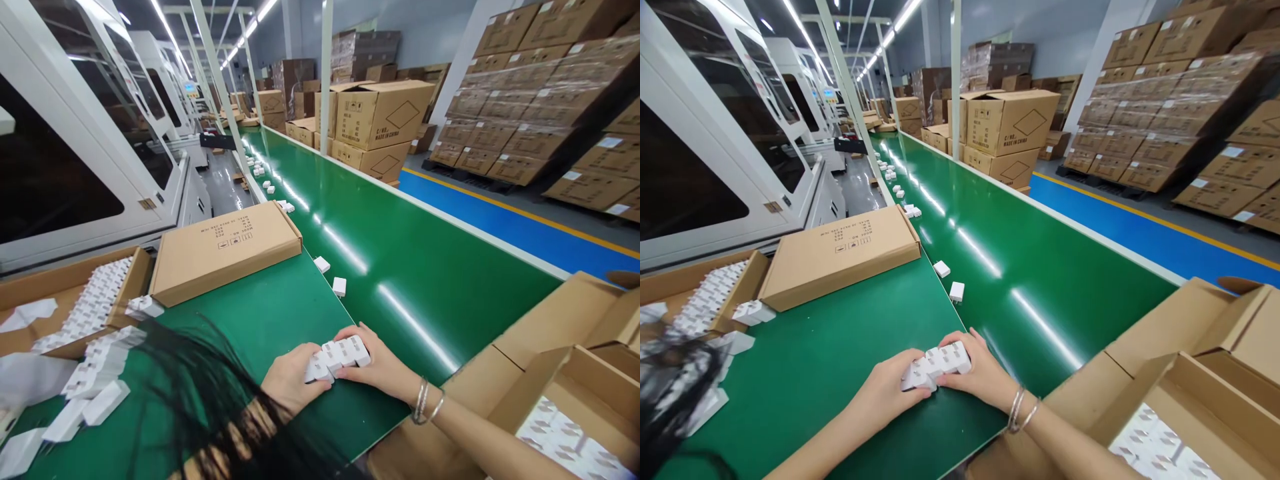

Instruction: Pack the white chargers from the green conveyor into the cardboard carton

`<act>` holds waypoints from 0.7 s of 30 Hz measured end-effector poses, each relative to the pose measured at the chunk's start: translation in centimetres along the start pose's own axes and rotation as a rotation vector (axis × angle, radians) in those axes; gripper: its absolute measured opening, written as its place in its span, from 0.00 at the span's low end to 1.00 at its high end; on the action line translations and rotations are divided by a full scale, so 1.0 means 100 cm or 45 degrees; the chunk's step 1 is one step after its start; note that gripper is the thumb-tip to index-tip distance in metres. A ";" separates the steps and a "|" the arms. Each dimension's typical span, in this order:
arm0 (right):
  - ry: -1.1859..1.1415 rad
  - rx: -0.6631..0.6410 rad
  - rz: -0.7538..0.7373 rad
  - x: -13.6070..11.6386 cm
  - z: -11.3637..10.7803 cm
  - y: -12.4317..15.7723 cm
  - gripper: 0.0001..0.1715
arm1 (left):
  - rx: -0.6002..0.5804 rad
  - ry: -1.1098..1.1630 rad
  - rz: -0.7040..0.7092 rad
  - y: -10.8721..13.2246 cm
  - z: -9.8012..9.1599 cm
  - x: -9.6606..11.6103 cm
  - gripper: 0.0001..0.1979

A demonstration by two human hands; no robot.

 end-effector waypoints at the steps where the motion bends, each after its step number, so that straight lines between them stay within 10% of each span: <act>1: 0.026 0.011 -0.003 0.003 0.002 0.006 0.28 | 0.011 0.009 0.022 -0.001 0.001 0.001 0.20; 10: 0.249 -0.115 -0.038 0.018 -0.016 0.023 0.43 | -0.121 -0.153 0.087 -0.011 0.012 0.016 0.20; 16: 0.987 0.006 -0.535 -0.041 -0.011 0.028 0.42 | 0.103 0.380 0.151 0.002 0.012 -0.006 0.37; 21: 1.280 -0.112 -0.693 -0.066 0.032 0.015 0.42 | 0.311 0.620 0.160 0.017 0.015 -0.035 0.09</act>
Point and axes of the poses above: each hand's wrist, its own y-axis away from the middle knuckle, its own z-axis out of the palm, x = y × z, the point moved 8 cm from there along -y, towards the middle knuckle, and after that the axes turned 5 degrees about z, right-handed, at the moved point
